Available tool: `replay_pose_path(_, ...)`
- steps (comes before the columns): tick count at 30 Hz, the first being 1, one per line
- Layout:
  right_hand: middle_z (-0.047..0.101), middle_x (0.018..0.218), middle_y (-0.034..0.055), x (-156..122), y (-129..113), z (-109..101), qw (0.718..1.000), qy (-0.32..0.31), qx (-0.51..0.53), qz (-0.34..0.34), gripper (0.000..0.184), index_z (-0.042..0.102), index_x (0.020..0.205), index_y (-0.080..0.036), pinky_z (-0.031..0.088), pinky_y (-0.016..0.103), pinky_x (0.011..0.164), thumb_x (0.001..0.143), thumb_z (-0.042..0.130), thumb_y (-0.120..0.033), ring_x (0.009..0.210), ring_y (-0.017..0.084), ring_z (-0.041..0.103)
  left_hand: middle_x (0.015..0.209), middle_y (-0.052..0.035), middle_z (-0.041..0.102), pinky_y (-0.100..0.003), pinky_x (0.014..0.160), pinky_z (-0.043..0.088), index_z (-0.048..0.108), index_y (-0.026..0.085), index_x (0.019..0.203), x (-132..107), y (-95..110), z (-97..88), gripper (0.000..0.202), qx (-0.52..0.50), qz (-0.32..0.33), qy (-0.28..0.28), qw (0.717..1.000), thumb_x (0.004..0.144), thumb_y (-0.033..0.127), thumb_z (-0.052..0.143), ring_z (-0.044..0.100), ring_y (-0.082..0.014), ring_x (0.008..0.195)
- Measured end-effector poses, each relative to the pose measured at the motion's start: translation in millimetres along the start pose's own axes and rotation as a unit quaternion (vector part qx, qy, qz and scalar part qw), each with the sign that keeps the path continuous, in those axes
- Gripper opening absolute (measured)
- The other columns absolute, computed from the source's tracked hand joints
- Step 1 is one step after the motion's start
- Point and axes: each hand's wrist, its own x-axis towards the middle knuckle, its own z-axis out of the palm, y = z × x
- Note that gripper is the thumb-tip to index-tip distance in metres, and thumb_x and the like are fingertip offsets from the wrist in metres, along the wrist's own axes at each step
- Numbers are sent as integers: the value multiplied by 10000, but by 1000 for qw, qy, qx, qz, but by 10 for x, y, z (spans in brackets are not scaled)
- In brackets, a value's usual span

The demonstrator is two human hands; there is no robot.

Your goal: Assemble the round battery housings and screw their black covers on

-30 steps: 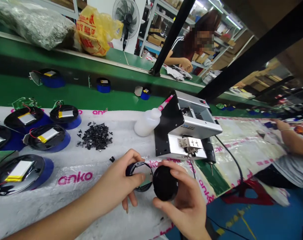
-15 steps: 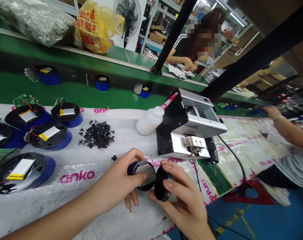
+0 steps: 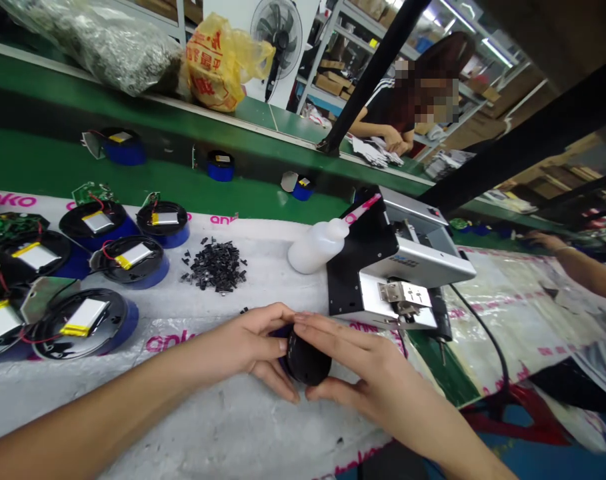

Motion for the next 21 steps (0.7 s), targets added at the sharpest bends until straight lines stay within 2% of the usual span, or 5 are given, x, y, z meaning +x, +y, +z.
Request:
replay_pose_path(5, 489, 1497, 47, 61, 54, -53, 999, -37, -10, -17, 721, 451, 1463, -217, 391, 251, 1146, 828, 792, -204, 1366, 171, 476, 966, -78, 731, -355, 831, 599, 575, 170, 1243, -13, -8, -96, 359, -48, -8, -42, 998, 888, 112, 581, 776, -202, 822)
replay_pose_path(11, 472, 1509, 56, 65, 83, -67, 997, -57, -30, -31, 680, 438, 1477, -219, 406, 284, 1141, 874, 750, -263, 1374, 193, 466, 1048, -96, 722, -366, 823, 598, 589, 173, 1270, 5, -50, -117, 398, -56, -4, -41, 998, 878, 109, 586, 777, -200, 795)
replay_pose_path(16, 468, 1511, 67, 86, 89, -100, 995, -75, -51, -30, 659, 413, 1494, -215, 444, 301, 1120, 909, 710, -283, 1356, 206, 490, 986, -78, 739, -371, 827, 595, 611, 170, 1242, -10, -10, -94, 442, -64, -14, -28, 997, 808, 87, 599, 776, -200, 775)
replay_pose_path(19, 487, 1494, 76, 104, 92, -87, 992, -71, -83, -55, 644, 416, 1489, -213, 412, 417, 1161, 917, 701, -296, 1370, 245, 473, 949, -40, 743, -335, 832, 587, 600, 201, 1252, -27, 0, -32, 527, -33, -8, -34, 999, 745, 62, 637, 765, -178, 795)
replay_pose_path(21, 529, 1456, 87, 115, 81, -56, 992, -43, -96, -75, 613, 436, 1473, -210, 385, 507, 1173, 925, 689, -315, 1381, 279, 456, 898, -13, 731, -318, 800, 592, 562, 224, 1264, -26, -18, 40, 545, 22, 7, -12, 1000, 750, 100, 694, 756, -172, 786)
